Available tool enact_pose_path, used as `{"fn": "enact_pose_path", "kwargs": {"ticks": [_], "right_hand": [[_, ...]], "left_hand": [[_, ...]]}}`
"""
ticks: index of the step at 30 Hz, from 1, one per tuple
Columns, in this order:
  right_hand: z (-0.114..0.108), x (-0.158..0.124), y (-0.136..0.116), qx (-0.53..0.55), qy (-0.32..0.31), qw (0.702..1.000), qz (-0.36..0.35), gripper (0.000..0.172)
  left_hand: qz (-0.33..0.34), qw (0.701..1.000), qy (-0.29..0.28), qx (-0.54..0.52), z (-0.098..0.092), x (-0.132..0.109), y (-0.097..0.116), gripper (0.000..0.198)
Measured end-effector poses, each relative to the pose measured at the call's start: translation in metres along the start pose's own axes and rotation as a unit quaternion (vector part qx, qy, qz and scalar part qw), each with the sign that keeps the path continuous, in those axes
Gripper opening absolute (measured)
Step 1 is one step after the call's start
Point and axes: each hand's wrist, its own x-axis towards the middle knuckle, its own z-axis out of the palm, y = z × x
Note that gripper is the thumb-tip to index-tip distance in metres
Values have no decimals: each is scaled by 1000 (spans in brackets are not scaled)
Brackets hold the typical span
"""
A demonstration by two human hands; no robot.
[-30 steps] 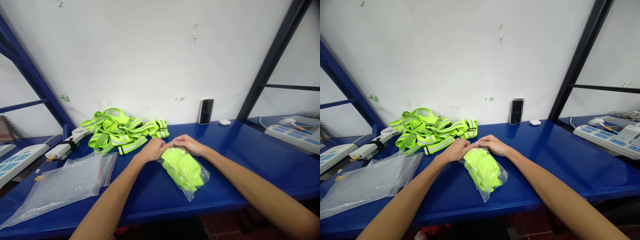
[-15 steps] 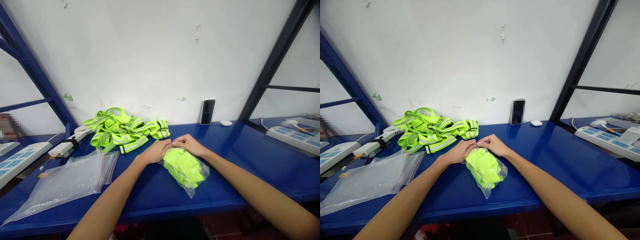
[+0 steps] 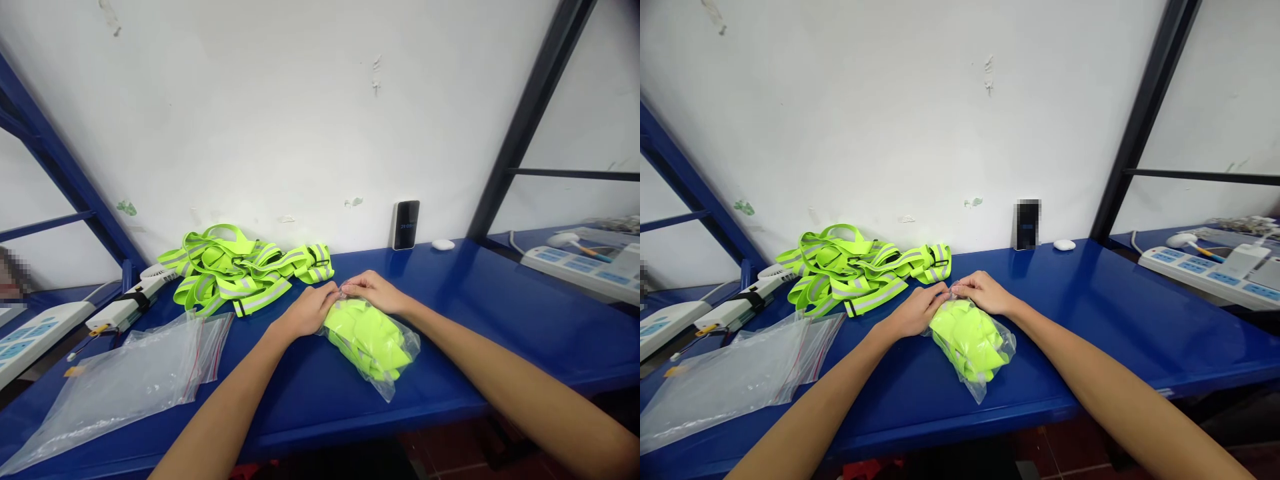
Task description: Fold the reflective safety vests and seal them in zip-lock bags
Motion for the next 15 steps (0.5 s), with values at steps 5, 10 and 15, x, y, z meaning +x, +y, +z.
{"fn": "enact_pose_path", "kwargs": {"ticks": [5,10,15], "right_hand": [[1,-1,-2,-13,101,994,-39,37],[5,0,-2,-22,113,992,-49,31],[-3,7,6,128,269,954,1,26]], "left_hand": [[-13,997,70,-1,-3,5,9,42],[-32,995,85,-48,3,5,9,45],[-104,938,196,-267,10,10,2,48]]}}
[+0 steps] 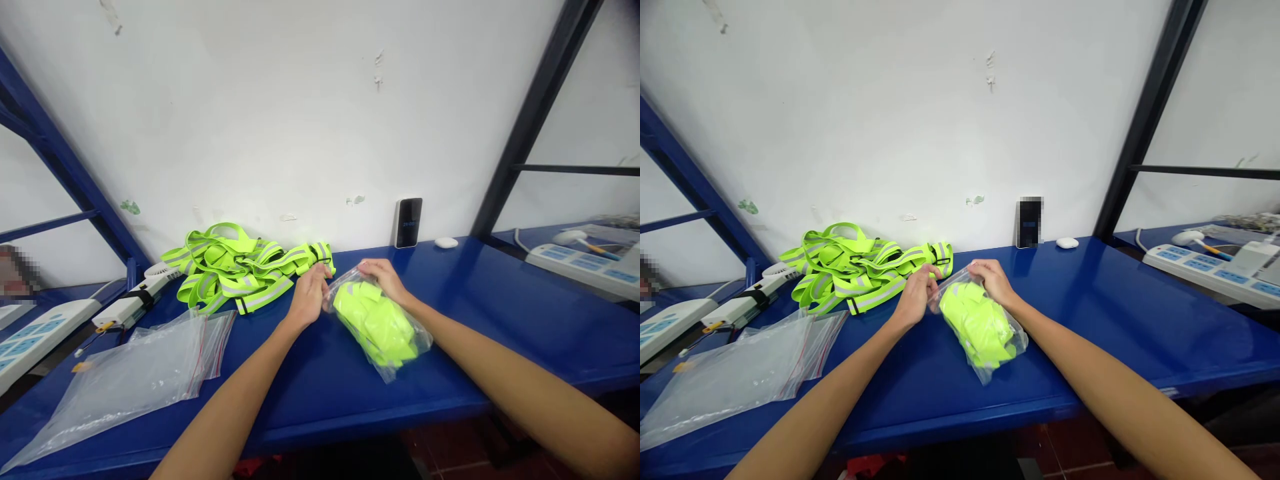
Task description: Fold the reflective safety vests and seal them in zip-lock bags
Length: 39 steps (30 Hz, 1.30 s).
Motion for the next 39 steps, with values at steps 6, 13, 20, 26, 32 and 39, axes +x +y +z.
{"fn": "enact_pose_path", "kwargs": {"ticks": [6,13,20,26,32,39], "right_hand": [[-39,32,12,62,293,954,11,15],[-65,39,24,68,305,945,99,22],[-40,22,31,-245,62,968,-11,18],[-33,17,22,-320,-54,945,-43,17],[-32,15,18,-356,-91,929,-46,20],[-29,13,15,-358,-109,926,-49,21]], "left_hand": [[53,987,1,153,-4,-1,-9,25],[123,937,-129,302,5,-9,-4,19],[136,929,-144,311,5,-10,-4,20],[154,912,-125,360,5,-10,-1,21],[125,878,117,447,-13,-1,1,43],[38,795,214,567,-48,9,-4,47]]}}
